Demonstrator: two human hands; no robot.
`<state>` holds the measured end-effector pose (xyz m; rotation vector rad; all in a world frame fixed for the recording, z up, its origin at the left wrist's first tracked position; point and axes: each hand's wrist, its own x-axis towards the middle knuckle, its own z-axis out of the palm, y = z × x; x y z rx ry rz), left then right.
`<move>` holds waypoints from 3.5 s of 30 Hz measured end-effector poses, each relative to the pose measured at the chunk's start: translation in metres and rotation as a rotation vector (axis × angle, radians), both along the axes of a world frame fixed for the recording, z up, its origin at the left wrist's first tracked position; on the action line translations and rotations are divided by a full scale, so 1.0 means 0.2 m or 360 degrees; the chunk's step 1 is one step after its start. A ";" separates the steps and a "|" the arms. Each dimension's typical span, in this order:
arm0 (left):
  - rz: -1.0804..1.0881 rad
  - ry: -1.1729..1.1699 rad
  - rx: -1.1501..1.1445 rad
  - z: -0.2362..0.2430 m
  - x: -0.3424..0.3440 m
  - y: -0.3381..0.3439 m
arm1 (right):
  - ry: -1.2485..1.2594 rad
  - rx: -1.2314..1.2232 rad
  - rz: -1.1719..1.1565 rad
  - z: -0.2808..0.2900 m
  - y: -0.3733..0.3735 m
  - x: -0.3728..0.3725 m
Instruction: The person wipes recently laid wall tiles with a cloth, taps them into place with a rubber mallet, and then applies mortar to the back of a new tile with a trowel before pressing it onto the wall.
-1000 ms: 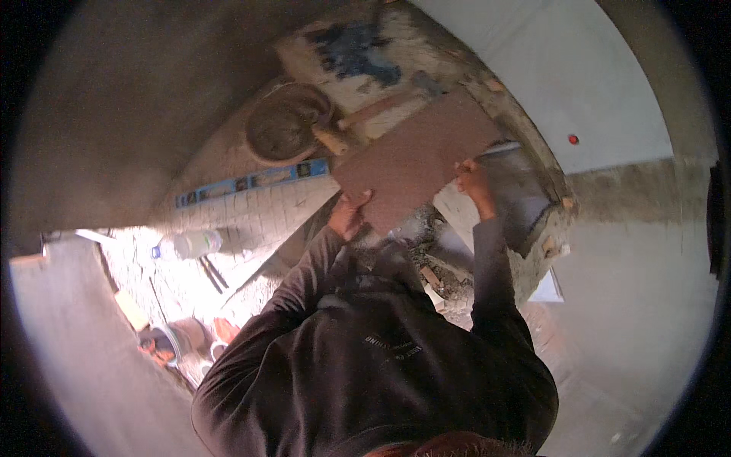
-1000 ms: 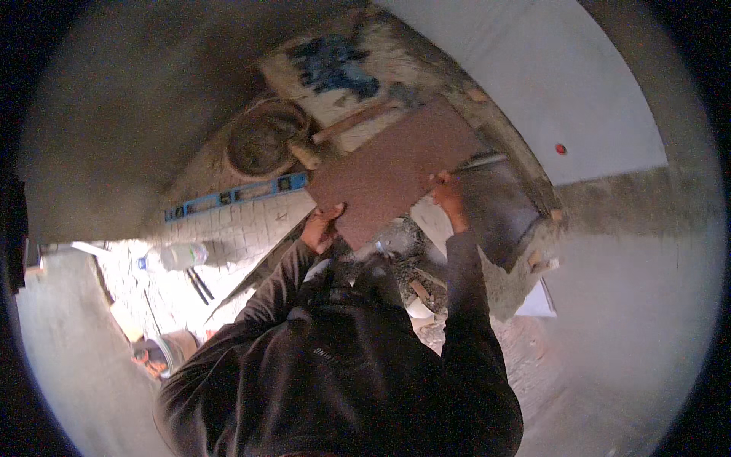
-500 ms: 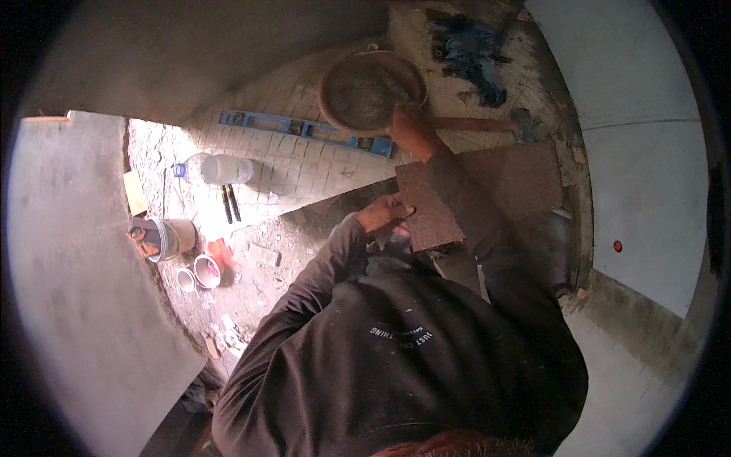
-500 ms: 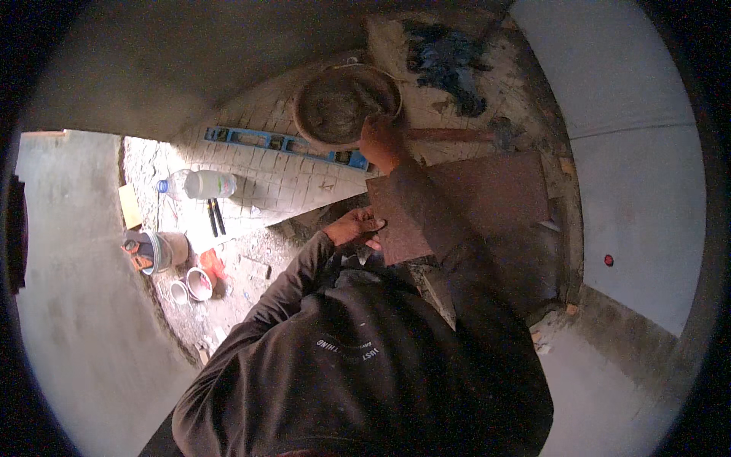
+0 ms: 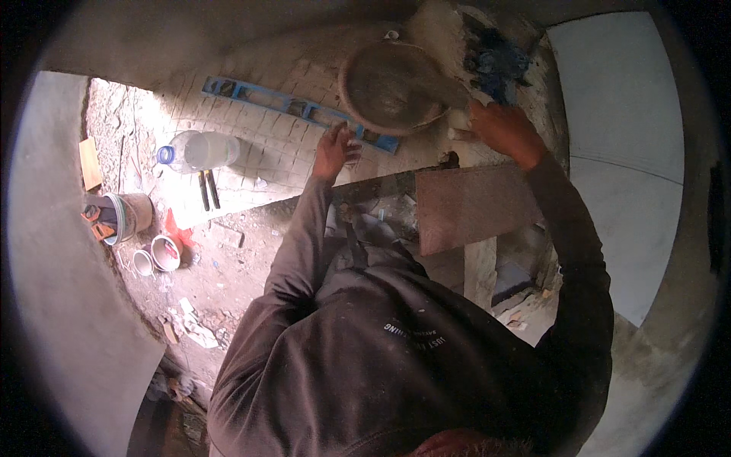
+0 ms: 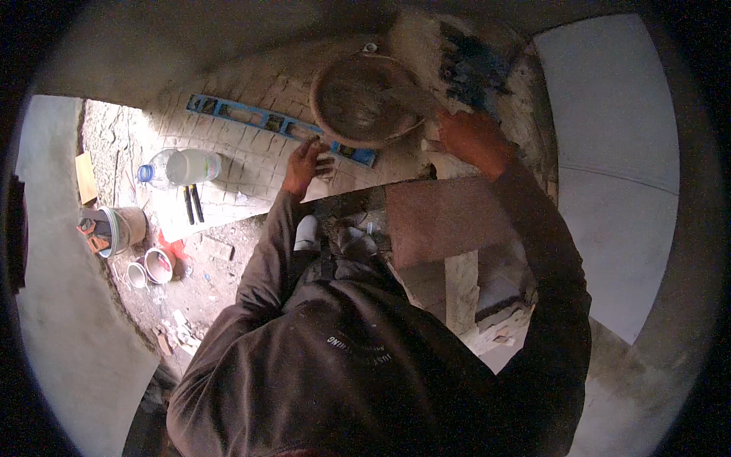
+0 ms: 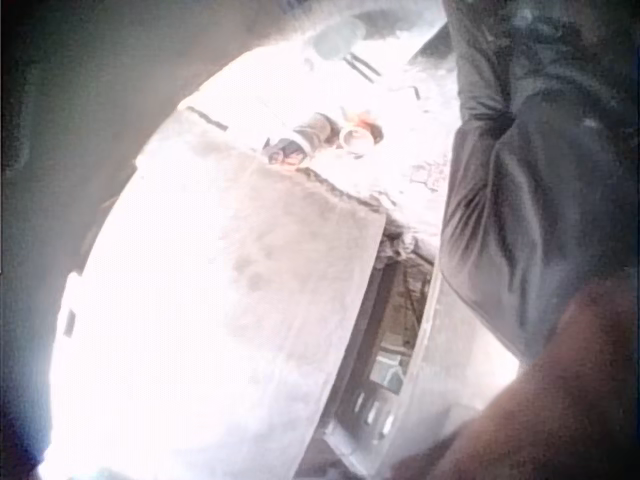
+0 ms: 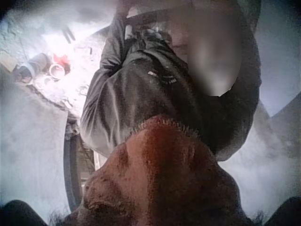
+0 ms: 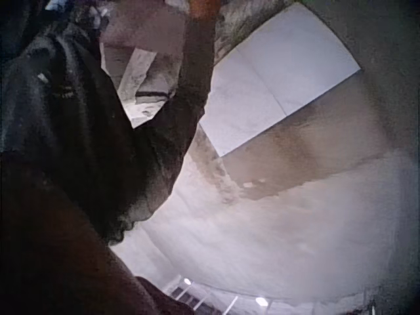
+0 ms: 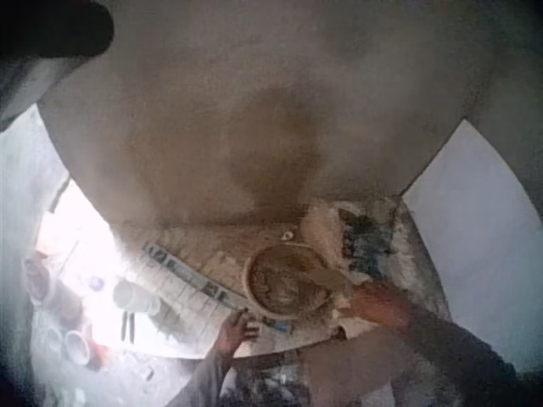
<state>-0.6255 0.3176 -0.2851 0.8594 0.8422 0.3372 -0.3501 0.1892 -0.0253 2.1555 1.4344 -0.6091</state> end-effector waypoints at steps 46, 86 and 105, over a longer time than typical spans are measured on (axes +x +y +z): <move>-0.1576 -0.0101 0.0365 0.18 -0.11 -0.04 | 0.2006 0.2114 -0.2618 -0.21 -0.91 -0.99; -0.0044 0.0416 0.0935 0.44 0.09 -1.16 | -0.0517 0.0823 -0.0317 -0.21 -2.54 0.60; 0.0131 -0.0238 0.0020 0.32 0.17 -1.31 | 0.1454 0.0423 -0.1817 -0.18 -2.33 0.37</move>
